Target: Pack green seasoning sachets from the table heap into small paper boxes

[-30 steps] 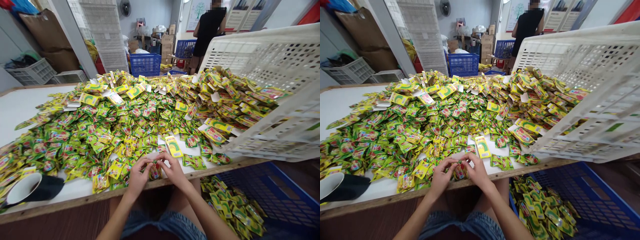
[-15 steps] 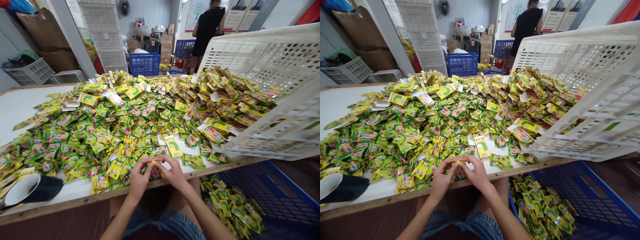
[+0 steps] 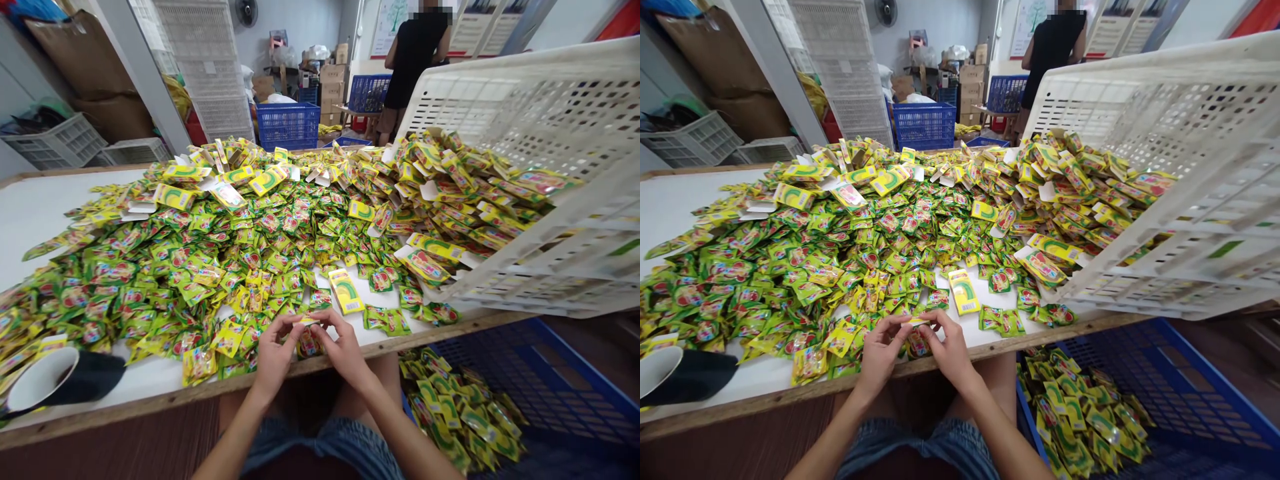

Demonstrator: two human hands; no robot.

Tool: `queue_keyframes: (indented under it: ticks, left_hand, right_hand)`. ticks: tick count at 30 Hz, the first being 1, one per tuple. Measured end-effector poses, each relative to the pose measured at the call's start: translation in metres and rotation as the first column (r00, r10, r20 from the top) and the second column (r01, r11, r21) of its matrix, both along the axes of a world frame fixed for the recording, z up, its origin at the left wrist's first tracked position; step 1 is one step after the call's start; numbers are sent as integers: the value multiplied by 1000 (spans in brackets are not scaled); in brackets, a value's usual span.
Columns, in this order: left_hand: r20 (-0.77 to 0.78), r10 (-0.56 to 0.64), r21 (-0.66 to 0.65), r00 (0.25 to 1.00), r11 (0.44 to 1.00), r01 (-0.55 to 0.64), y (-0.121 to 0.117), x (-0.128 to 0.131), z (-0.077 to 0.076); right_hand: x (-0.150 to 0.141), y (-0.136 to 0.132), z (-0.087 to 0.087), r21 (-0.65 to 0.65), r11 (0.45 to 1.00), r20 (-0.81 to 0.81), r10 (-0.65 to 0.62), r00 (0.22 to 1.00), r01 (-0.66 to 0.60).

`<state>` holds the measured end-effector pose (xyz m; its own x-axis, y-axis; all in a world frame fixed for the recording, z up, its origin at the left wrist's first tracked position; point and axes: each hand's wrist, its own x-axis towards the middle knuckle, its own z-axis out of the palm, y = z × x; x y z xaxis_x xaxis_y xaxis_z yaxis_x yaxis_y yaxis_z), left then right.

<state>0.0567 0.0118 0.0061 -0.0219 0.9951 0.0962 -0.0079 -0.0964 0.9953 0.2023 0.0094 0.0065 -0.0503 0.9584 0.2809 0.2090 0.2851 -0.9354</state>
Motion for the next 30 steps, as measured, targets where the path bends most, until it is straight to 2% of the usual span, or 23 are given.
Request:
queue_keyframes:
  ticks: [7,21,25,30]
  left_hand:
    - [-60,-34,-19,998,999,33,9,1,12]
    - [-136,-141,-53,981,989,135,21,-6,19]
    - [-103,-166,-55,981,985,161,16,-4,15]
    - [0,-81,-16,997,997,81,8,2,10]
  right_hand:
    - [-2,2,4,-23,1000,-4,-7,1000,7]
    - [-2,3,3,-48,999,6,-22,1000,22]
    - [-5,5,4,-55,998,-1,-32,999,32]
    - [-4,11,10,-68,997,11,-30,999,30]
